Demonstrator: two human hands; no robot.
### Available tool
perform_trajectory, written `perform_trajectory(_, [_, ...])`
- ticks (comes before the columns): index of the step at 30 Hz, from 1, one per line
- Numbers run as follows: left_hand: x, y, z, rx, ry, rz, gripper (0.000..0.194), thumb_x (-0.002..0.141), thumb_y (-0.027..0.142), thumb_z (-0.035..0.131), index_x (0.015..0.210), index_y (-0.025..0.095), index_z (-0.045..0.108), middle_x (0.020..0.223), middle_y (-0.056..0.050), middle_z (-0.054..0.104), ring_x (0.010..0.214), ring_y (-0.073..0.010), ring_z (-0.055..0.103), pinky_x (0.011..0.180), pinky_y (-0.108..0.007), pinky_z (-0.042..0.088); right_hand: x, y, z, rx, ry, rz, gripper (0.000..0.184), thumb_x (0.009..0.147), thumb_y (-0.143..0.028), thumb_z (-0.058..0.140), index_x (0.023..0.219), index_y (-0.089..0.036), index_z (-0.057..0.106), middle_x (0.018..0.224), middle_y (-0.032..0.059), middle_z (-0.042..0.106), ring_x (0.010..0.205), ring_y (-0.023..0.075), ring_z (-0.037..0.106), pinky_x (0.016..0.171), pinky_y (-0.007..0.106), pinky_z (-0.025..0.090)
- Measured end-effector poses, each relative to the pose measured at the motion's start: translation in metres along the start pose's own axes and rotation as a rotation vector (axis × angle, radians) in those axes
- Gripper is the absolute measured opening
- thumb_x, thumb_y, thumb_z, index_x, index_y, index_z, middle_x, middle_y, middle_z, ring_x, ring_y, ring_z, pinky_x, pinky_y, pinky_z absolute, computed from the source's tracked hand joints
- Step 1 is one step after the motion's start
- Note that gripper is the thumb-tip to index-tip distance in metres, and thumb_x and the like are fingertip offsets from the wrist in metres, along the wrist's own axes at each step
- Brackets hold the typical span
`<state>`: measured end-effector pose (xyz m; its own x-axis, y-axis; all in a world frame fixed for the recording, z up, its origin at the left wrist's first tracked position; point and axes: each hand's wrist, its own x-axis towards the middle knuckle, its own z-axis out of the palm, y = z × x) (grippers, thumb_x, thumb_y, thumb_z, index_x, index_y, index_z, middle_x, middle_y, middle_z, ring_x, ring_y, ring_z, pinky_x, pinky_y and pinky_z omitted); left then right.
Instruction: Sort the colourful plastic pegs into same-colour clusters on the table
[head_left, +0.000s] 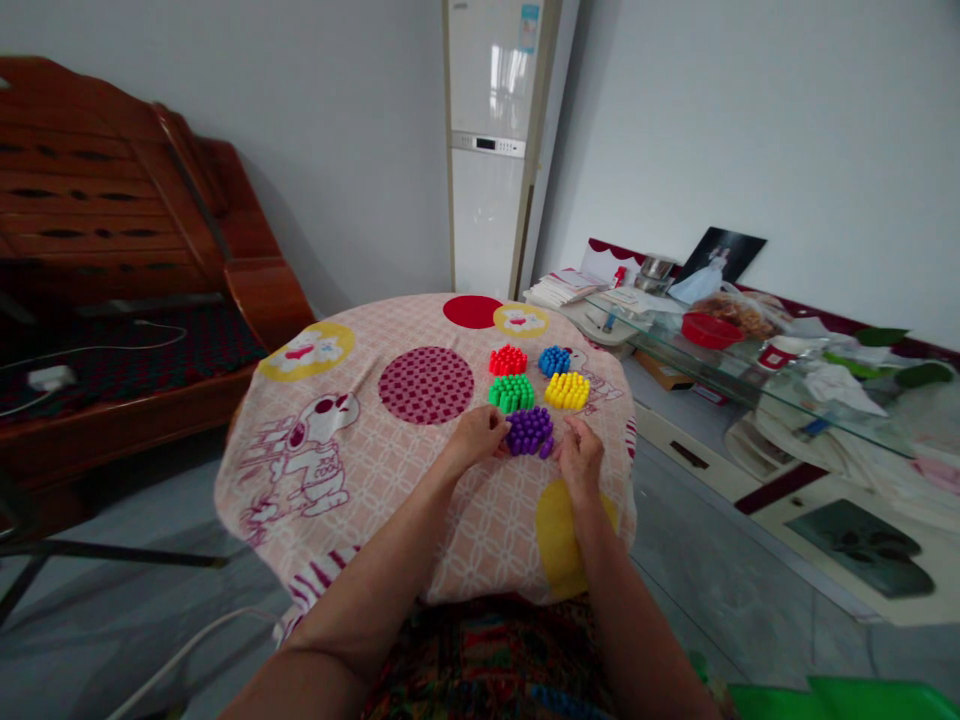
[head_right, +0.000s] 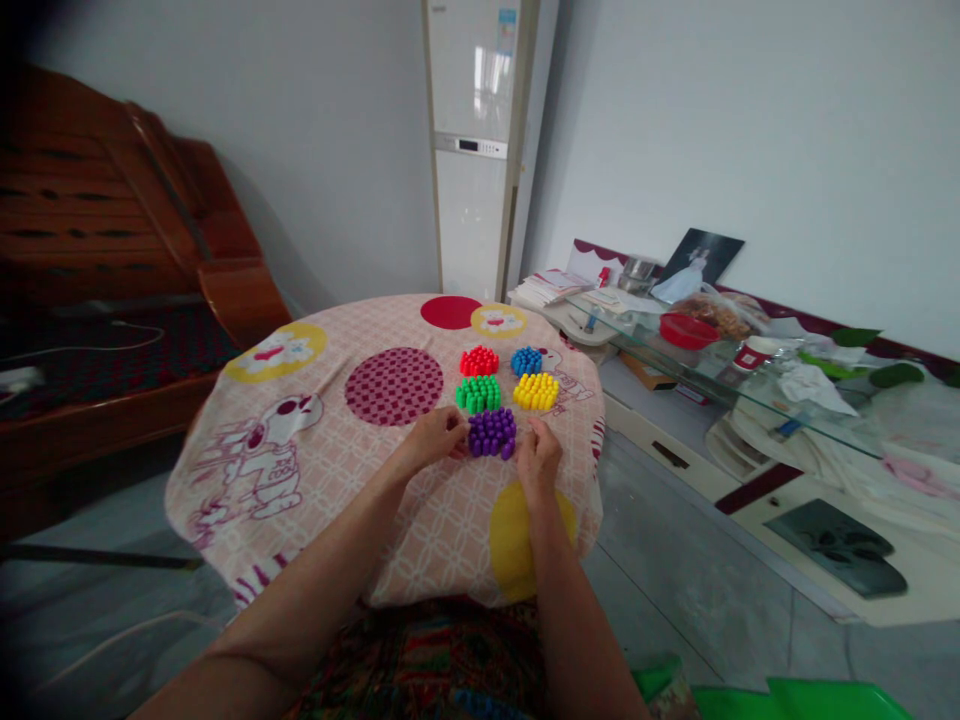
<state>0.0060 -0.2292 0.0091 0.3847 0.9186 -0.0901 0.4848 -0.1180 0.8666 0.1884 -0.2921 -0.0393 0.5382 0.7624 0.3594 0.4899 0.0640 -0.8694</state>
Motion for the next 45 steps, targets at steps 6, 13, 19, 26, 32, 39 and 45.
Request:
perform_trajectory(6, [0.004,-0.004,0.003,0.093,0.04,0.002,0.008,0.085,0.021,0.052,0.08,0.017,0.057,0.066,0.0,0.066,0.06,-0.013,0.064,0.059,-0.023,0.048,-0.006,-0.01,0.0,0.001,-0.085,0.137,0.059,0.082,-0.031,0.038,0.132,-0.004,0.057,0.053,0.0008,0.061,0.047,0.0158,0.055,0.052,0.026,0.046])
perform_trajectory(13, [0.005,-0.003,0.003,0.199,0.091,0.066,0.009,0.082,0.019,0.053,0.074,0.017,0.058,0.067,-0.001,0.064,0.068,-0.0148,0.063,0.064,-0.024,0.047,-0.005,-0.013,0.001,0.021,-0.121,0.139,0.06,0.08,-0.029,0.038,0.131,-0.005,0.058,0.054,0.0006,0.062,0.048,0.016,0.054,0.053,0.027,0.046])
perform_trajectory(19, [0.006,-0.006,0.001,0.242,0.103,0.068,0.011,0.082,0.018,0.051,0.075,0.016,0.061,0.068,-0.002,0.066,0.069,-0.015,0.063,0.066,-0.024,0.046,-0.006,-0.015,-0.002,0.061,-0.1,0.127,0.062,0.077,-0.03,0.04,0.131,-0.005,0.058,0.058,0.002,0.063,0.051,0.0173,0.055,0.055,0.028,0.046])
perform_trajectory(26, [0.006,-0.009,-0.006,0.257,0.248,0.103,0.014,0.086,0.021,0.048,0.078,0.017,0.059,0.066,0.0,0.066,0.065,-0.013,0.062,0.063,-0.022,0.042,-0.008,-0.008,-0.003,0.169,-0.074,0.174,0.06,0.075,-0.032,0.043,0.125,-0.004,0.061,0.054,-0.0006,0.058,0.042,0.0151,0.048,0.044,0.026,0.04])
perform_trajectory(32, [0.013,-0.02,-0.004,0.201,0.329,0.098,0.015,0.087,0.022,0.049,0.076,0.017,0.057,0.065,0.0,0.063,0.064,-0.0123,0.06,0.061,-0.022,0.039,-0.008,-0.007,0.001,0.169,-0.088,0.15,0.059,0.077,-0.035,0.042,0.122,-0.004,0.063,0.054,-0.0008,0.058,0.043,0.0148,0.048,0.045,0.026,0.04])
perform_trajectory(39, [0.019,-0.029,-0.001,0.228,0.317,0.069,0.014,0.087,0.02,0.05,0.074,0.017,0.055,0.067,0.001,0.061,0.067,-0.0122,0.06,0.062,-0.022,0.037,-0.01,-0.002,0.0,0.156,-0.087,0.128,0.053,0.079,-0.035,0.044,0.119,-0.006,0.064,0.056,0.0002,0.06,0.048,0.0156,0.052,0.049,0.027,0.043])
perform_trajectory(45, [0.015,-0.029,0.001,0.187,0.309,0.107,0.015,0.086,0.021,0.048,0.072,0.018,0.054,0.065,0.001,0.06,0.067,-0.0128,0.06,0.063,-0.023,0.039,-0.012,0.0,-0.003,0.153,-0.113,0.123,0.05,0.081,-0.036,0.044,0.119,-0.01,0.065,0.059,0.0003,0.061,0.048,0.0167,0.051,0.046,0.028,0.042])
